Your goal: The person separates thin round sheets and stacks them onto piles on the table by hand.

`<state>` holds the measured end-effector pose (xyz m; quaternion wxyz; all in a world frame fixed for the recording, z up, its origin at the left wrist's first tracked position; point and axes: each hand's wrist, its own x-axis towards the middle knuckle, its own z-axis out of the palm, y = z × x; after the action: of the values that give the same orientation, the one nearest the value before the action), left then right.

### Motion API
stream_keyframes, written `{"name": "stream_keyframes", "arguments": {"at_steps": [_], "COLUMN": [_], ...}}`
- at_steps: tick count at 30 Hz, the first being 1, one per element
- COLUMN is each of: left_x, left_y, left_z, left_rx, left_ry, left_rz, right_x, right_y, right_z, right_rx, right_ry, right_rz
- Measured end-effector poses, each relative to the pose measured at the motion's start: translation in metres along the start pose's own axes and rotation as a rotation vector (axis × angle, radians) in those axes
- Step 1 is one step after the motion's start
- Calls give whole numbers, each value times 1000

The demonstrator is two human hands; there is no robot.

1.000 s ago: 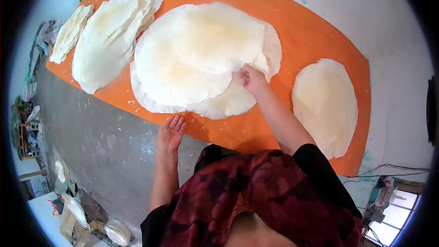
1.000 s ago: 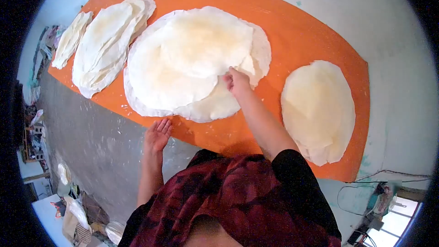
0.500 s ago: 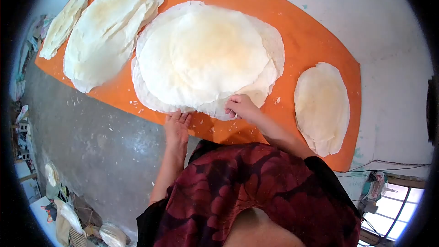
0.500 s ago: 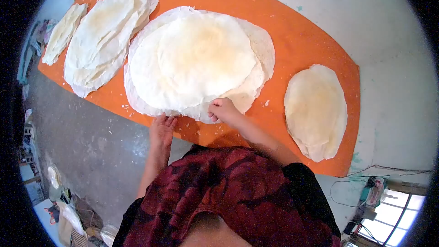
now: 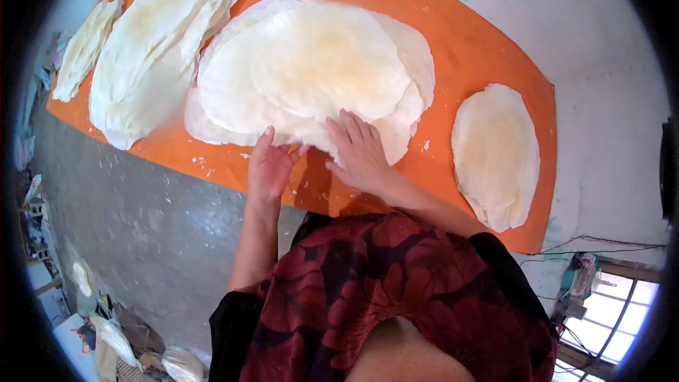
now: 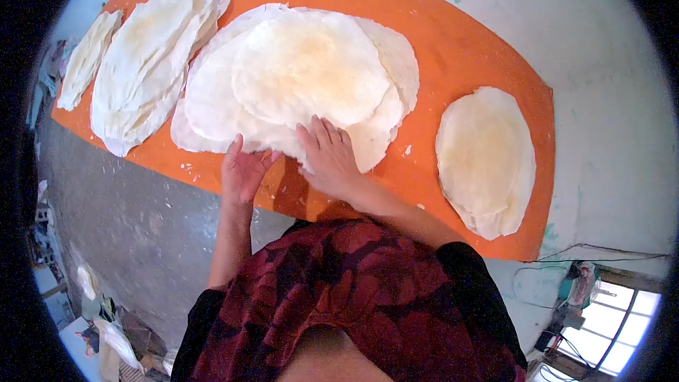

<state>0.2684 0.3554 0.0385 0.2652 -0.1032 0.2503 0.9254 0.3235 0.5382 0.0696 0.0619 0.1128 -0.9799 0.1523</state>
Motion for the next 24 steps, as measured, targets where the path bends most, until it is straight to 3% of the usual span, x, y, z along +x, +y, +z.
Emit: {"name": "stream_keyframes", "arguments": {"at_steps": [2,5,8,9,10,13,16,20,24], "left_x": [7,7,32,39,41,67,88,107,133], "left_y": [-2,-4,-8,-9,-9,-3,5,12,6], "left_z": [-7,-11,-43,-46,-48,-46,-46,-47,-43], "left_rx": [-39,5,-150,-260,-87,176,220,264,368], "left_ry": [-207,-226,-9,225,248,270,251,228,187], "left_rz": [60,124,18,-31,9,140,174,186,208], "right_x": [12,31,46,52,58,42,59,99,136], "right_y": [4,12,8,5,3,8,29,81,85], "right_z": [1,-9,-31,-37,-41,-40,-46,-13,10], "right_rx": [-89,-83,-113,-121,-130,188,513,718,900], "right_ry": [61,-64,-287,-370,-448,-365,-291,-36,182], "right_rz": [-12,14,45,43,42,-55,155,449,554]}}
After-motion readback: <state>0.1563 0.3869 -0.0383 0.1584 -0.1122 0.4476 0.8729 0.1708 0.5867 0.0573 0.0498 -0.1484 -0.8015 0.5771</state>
